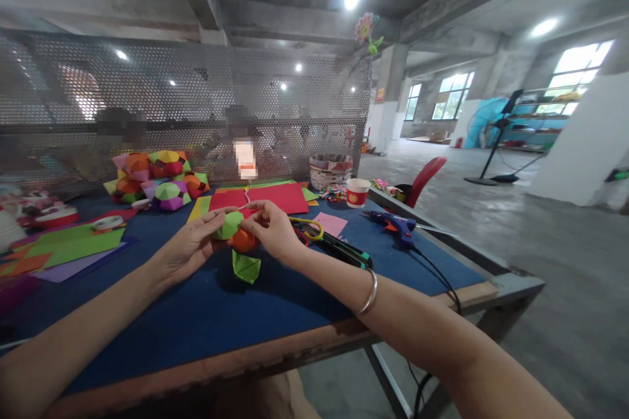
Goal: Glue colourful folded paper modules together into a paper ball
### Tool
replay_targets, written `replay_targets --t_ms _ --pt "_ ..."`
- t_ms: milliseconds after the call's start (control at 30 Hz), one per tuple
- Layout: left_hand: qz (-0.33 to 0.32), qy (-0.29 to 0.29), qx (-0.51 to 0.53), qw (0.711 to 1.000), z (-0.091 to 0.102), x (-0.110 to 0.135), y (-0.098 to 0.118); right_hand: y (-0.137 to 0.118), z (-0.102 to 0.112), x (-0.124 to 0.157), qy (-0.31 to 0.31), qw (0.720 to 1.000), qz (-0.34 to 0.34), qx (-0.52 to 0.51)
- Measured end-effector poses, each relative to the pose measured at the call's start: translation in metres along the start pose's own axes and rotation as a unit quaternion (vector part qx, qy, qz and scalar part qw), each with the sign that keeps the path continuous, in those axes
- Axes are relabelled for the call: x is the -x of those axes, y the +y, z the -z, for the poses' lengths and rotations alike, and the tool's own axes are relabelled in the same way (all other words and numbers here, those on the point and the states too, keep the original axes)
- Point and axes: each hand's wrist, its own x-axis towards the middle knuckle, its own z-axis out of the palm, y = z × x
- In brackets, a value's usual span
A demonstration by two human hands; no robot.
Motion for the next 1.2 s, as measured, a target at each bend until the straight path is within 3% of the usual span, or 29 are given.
replay_targets --t_ms 267,500,667,867,1200 --pt "0.02 -0.042 -0.051 0.998 0.003 0.003 -0.001 -0.002 0.0 0.001 0.013 1.0 0.0 0.003" --pt "0.032 -0.048 0.005 0.998 0.006 0.0 -0.001 -0.006 -0.003 0.004 0.033 0.999 -0.005 -0.006" --pt "0.026 -0.026 0.023 0.999 0.006 -0.002 0.005 -0.006 -0.003 0.002 0.063 0.993 -0.062 -0.077" --pt "0.011 -0.02 0.036 0.999 0.009 -0.001 0.015 -0.01 0.0 0.001 -0.018 0.98 -0.158 -0.12" --pt "-0.01 -0.065 0.023 0.998 0.016 -0.004 0.008 -0.007 0.001 0.001 -0.027 0.969 -0.167 -0.181"
